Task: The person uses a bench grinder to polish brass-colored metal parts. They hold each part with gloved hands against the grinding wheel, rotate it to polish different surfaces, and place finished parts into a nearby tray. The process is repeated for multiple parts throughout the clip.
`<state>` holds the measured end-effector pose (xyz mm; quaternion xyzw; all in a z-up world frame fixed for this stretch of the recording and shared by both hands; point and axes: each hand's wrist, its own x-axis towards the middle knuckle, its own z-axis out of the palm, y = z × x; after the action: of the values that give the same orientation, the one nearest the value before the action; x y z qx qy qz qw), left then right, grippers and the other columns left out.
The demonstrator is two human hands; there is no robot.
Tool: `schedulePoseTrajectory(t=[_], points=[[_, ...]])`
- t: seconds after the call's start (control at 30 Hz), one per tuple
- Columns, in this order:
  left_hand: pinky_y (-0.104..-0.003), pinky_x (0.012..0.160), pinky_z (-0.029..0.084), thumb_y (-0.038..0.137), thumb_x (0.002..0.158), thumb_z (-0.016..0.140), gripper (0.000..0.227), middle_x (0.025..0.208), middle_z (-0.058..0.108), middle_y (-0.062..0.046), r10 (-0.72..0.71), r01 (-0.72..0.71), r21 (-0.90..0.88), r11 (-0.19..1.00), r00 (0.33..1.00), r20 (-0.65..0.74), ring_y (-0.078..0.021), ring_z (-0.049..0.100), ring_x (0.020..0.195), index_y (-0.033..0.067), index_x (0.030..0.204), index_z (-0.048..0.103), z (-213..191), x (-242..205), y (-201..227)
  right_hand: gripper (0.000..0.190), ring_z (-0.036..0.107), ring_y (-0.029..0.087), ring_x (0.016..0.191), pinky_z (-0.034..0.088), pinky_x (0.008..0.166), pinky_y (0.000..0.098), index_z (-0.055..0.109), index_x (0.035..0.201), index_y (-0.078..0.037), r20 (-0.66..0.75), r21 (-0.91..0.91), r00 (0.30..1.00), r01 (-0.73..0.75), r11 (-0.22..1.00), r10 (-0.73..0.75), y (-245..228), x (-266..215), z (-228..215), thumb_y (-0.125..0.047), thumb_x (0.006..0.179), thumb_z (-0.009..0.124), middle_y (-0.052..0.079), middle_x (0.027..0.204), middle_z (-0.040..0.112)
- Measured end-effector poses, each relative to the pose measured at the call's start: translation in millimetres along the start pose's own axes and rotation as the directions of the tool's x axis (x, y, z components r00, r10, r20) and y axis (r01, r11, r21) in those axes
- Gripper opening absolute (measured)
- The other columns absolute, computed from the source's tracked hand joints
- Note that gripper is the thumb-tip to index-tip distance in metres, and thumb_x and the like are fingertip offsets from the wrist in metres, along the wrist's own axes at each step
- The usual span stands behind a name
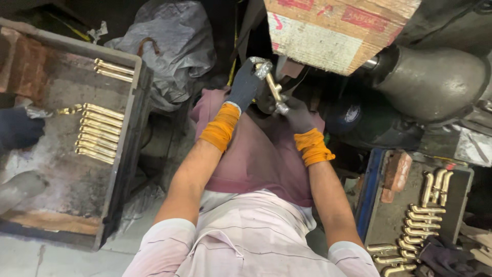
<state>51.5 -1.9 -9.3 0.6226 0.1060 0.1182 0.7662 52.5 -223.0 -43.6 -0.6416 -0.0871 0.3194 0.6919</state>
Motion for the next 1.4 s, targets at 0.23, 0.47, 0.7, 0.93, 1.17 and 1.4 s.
schedulePoseTrajectory(t=[0.23,0.47,0.7,0.93,1.17,1.4], points=[[-0.033,0.085,0.053,0.025,0.104,0.062,0.022,0.101,0.070,-0.009,0.005,-0.030,0.178,0.984,0.990,0.139,-0.0185,0.064,0.093,0.0073,0.117,0.065,-2,-4,9,0.026,0.065,0.014,0.080,0.053,0.073,0.0294,0.074,0.116,0.002,-0.166,-0.358,0.982,0.026,0.933,-0.091,-8,-3,23,-0.015,0.098,0.070,0.009,0.095,0.073],[-0.040,0.087,0.052,0.025,0.100,0.059,0.030,0.109,0.070,-0.019,0.145,-0.224,0.354,0.908,0.960,0.238,-0.0341,0.068,0.100,0.0039,0.122,0.059,5,13,7,0.025,0.070,0.027,0.085,0.055,0.078,0.0377,0.075,0.112,-0.002,-0.262,-0.591,0.930,0.056,0.805,-0.257,-22,-7,43,-0.019,0.095,0.071,0.017,0.096,0.075],[-0.042,0.094,0.050,0.027,0.103,0.058,0.036,0.118,0.070,-0.024,0.144,-0.248,0.427,0.869,0.954,0.261,-0.0414,0.064,0.113,0.0016,0.128,0.060,10,33,-5,0.038,0.067,0.040,0.090,0.051,0.076,0.0431,0.071,0.113,-0.001,-0.417,-0.678,0.875,-0.119,0.726,-0.246,2,4,41,-0.034,0.093,0.074,0.022,0.098,0.073],[-0.042,0.094,0.050,0.031,0.101,0.058,0.039,0.117,0.071,-0.023,0.045,-0.138,0.396,0.908,0.971,0.235,-0.0396,0.066,0.112,0.0011,0.126,0.059,11,37,-2,0.037,0.068,0.037,0.087,0.051,0.079,0.0418,0.072,0.108,0.001,-0.458,-0.630,0.866,-0.155,0.761,-0.202,17,7,40,-0.035,0.098,0.071,0.022,0.096,0.074],[-0.043,0.090,0.052,0.035,0.098,0.060,0.038,0.111,0.073,-0.021,-0.096,0.026,0.418,0.908,0.985,0.146,-0.0401,0.068,0.107,0.0040,0.119,0.062,13,38,-3,0.031,0.066,0.020,0.083,0.052,0.077,0.0345,0.071,0.115,0.002,-0.462,-0.401,0.861,0.013,0.916,-0.214,19,5,47,-0.023,0.097,0.070,0.012,0.095,0.077],[-0.046,0.084,0.054,0.038,0.095,0.059,0.037,0.103,0.072,-0.022,-0.151,0.102,0.495,0.863,0.987,0.061,-0.0436,0.068,0.102,0.0057,0.112,0.064,15,39,-13,0.026,0.068,0.020,0.081,0.052,0.075,0.0346,0.072,0.116,-0.001,-0.533,-0.368,0.838,-0.100,0.925,-0.121,31,5,40,-0.019,0.098,0.066,0.011,0.092,0.076]])
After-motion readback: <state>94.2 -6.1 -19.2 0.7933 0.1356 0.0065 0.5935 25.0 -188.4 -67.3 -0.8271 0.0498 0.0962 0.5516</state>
